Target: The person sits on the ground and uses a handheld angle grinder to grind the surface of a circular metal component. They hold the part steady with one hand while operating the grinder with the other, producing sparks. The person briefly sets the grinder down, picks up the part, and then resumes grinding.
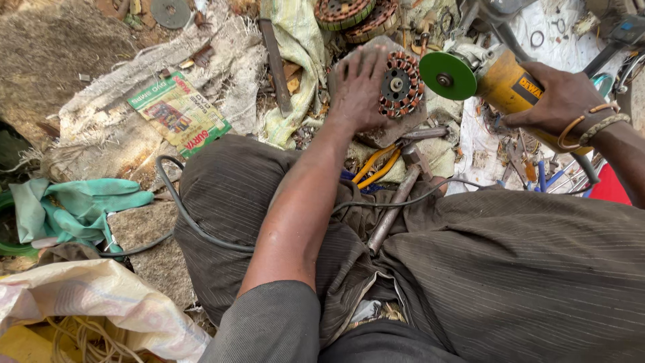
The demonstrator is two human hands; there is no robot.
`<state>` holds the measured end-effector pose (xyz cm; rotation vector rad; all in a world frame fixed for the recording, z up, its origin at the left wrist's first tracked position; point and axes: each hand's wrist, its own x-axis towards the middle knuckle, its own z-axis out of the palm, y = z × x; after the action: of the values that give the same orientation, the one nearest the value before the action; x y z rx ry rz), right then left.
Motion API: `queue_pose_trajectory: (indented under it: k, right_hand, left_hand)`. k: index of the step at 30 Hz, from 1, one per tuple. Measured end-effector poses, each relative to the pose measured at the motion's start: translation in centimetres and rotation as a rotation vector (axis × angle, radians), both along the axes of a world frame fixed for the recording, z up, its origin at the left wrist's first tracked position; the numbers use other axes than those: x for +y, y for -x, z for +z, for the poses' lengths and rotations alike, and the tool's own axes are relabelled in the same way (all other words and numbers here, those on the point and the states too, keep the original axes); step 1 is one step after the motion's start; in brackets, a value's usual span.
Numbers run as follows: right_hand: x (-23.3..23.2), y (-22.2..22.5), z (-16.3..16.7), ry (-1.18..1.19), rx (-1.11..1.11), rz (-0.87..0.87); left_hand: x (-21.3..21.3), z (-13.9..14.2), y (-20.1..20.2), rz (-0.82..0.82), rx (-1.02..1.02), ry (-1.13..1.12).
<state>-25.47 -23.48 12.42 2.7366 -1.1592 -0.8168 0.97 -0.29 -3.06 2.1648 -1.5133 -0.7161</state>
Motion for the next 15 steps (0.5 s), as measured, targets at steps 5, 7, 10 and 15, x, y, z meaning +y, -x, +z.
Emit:
queue_pose_trajectory:
  k: [5,7,10,15]
  right_hand:
    - [1.1,-1.2,0.1,-0.040,-0.016,0.026]
    - [1.5,-1.7,0.2,-0.057,-0.019,0.021]
    - [2.0,-2.5,0.1,-0.054,-0.012,0.023]
    - [2.6,-2.8,0.2,-0.013,0.034,0.063]
  left_hand:
    - [0.2,-1.8,-0.6,0.063,-0.002,0.056]
    - [0.2,-2.1,-0.6,0.067,0.012,0.055]
    - [0.2,-1.9,-0.6,0.077,0.013,0.059]
    - [0.4,-1.5,-0.6,0.078,0.017,0.045]
